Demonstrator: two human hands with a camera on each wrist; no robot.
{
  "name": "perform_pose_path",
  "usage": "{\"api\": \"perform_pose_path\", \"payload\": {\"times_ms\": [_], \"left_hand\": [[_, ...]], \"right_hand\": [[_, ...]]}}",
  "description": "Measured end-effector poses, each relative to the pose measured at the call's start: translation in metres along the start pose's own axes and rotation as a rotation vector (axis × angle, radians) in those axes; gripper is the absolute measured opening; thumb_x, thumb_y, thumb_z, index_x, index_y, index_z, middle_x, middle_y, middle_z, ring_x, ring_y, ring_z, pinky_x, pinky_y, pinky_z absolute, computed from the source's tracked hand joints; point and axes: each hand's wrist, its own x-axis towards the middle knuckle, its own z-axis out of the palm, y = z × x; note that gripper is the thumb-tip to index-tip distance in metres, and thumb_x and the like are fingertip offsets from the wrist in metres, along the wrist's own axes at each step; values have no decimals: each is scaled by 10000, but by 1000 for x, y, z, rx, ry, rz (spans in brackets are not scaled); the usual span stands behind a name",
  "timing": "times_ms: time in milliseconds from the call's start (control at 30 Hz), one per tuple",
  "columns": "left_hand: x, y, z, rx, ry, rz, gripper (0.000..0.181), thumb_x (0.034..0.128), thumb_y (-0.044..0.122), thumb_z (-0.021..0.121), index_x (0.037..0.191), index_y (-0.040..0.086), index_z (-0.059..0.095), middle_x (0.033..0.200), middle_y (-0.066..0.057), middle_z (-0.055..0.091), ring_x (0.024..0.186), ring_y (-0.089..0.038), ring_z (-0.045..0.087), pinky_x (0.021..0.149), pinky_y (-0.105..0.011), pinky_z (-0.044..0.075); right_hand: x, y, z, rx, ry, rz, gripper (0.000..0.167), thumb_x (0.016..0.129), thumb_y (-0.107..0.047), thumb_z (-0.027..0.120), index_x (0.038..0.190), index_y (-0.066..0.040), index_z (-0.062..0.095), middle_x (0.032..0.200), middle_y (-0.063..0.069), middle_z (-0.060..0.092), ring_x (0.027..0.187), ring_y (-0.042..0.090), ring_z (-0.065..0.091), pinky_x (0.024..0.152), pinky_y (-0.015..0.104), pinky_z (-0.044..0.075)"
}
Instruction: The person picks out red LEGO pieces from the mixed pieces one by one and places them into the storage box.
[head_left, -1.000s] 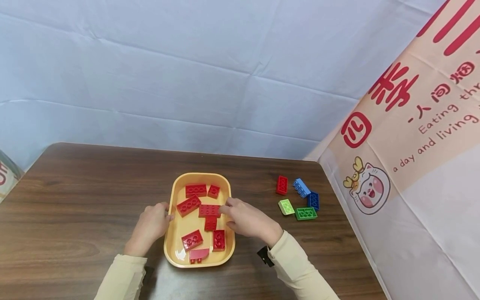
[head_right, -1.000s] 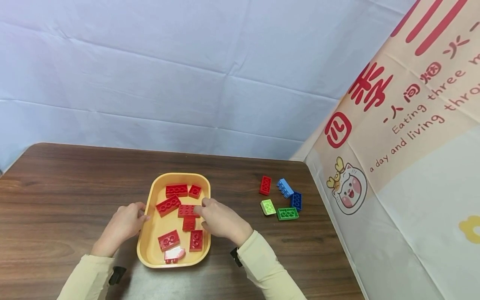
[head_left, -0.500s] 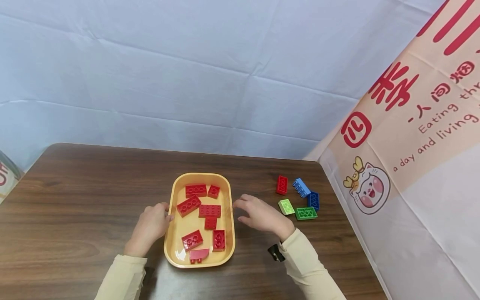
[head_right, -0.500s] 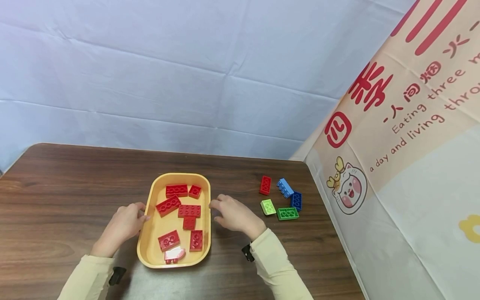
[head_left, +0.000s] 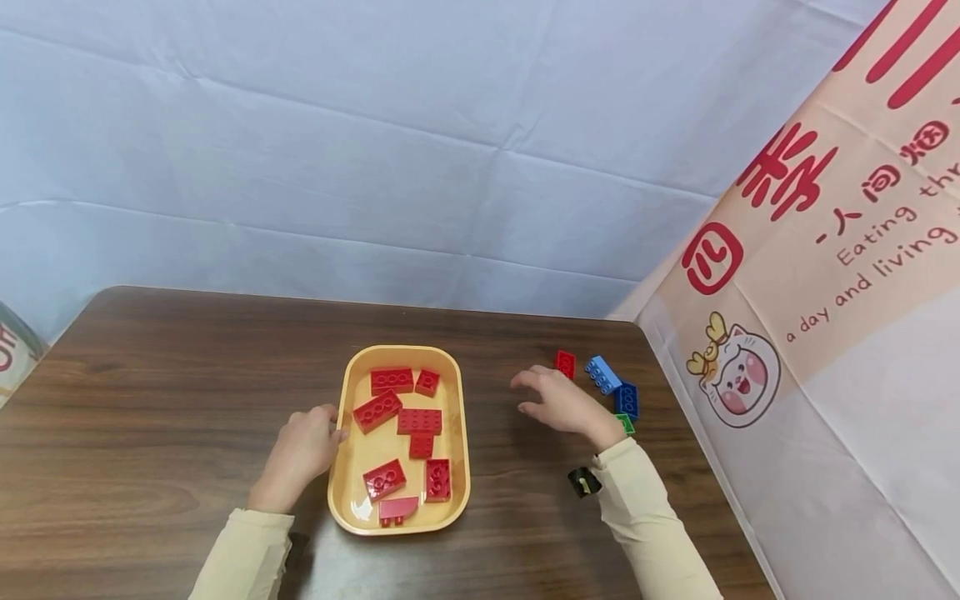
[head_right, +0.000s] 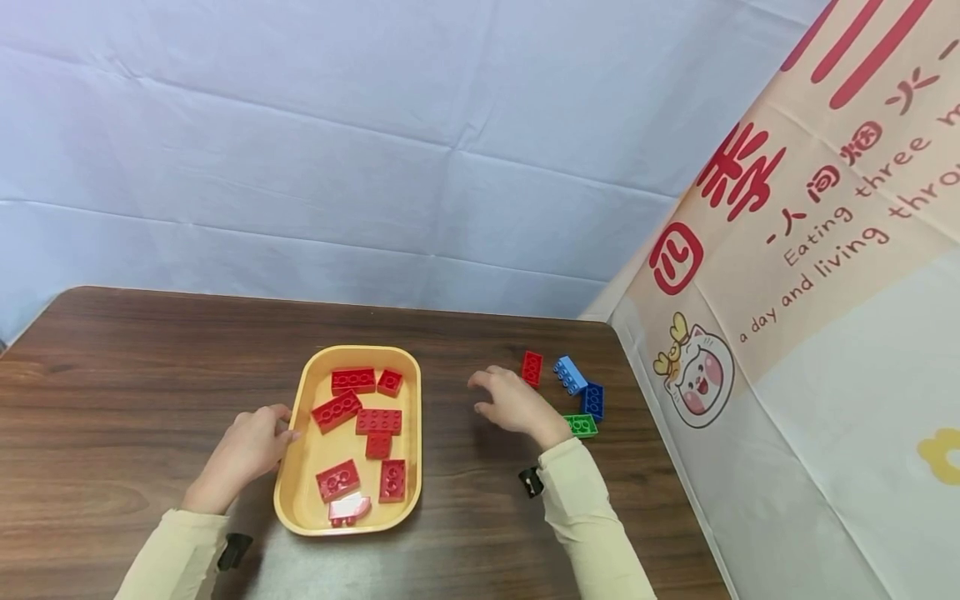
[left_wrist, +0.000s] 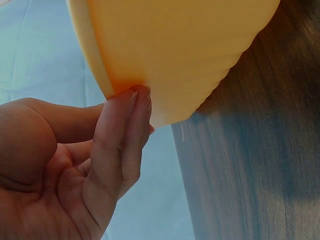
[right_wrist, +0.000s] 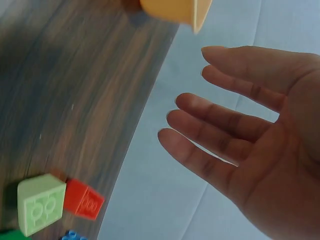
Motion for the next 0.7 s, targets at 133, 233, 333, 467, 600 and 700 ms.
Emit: {"api": "perform_pose_path", "payload": {"times_ms": [133, 233, 333, 467, 600, 700], "left_hand": [[-1, 0, 0, 1, 2, -1, 250, 853, 92, 618, 1020, -93, 592, 871, -231, 614, 695, -275, 548, 583, -394, 460], [-1, -1, 0, 3, 2, -1, 252, 849, 93, 624, 1019, -91, 593, 873, -229, 615, 696, -276, 547, 586, -393, 461], [0, 0, 0, 1, -4, -2, 258, 850, 93, 623, 1023, -95, 589, 870, -229, 611, 691, -274, 543, 580, -386, 460], [0, 0, 0, -5, -10, -9, 263, 852, 93, 620, 1029, -98, 584, 865, -228, 608, 685, -272, 539, 571, -377, 459], [0, 0, 0, -2, -6, -5, 261, 849, 92, 623, 1024, -99, 585, 854, -221, 609, 678, -266, 536, 567, -371, 456], [0, -1, 0, 0, -2, 1, 256, 848, 90, 623, 1017, -99, 584, 837, -211, 608, 669, -261, 533, 560, -367, 454]], "right_hand": [[0, 17, -8, 26, 6, 11, 292, 845, -51, 629, 1125, 9, 574, 1098, 156, 570, 963, 280, 551, 806, 408, 460], [1, 29, -13, 42, -2, 36, 284, 849, -48, 620, 1123, 10, 577, 1003, 132, 579, 820, 234, 536, 713, 368, 458], [2, 41, -17, 53, -8, 66, 265, 852, -43, 612, 1111, 6, 583, 875, 85, 562, 692, 173, 470, 629, 324, 413], [3, 55, -18, 75, -2, 105, 250, 851, -36, 606, 1095, 14, 583, 832, 56, 573, 705, 167, 514, 637, 320, 437], [4, 68, -16, 101, 6, 133, 235, 851, -26, 598, 1078, 33, 578, 888, 107, 606, 791, 225, 566, 685, 363, 468], [5, 77, -12, 117, 4, 162, 235, 856, -19, 589, 1082, 42, 570, 937, 159, 606, 820, 256, 572, 695, 380, 470]]}}
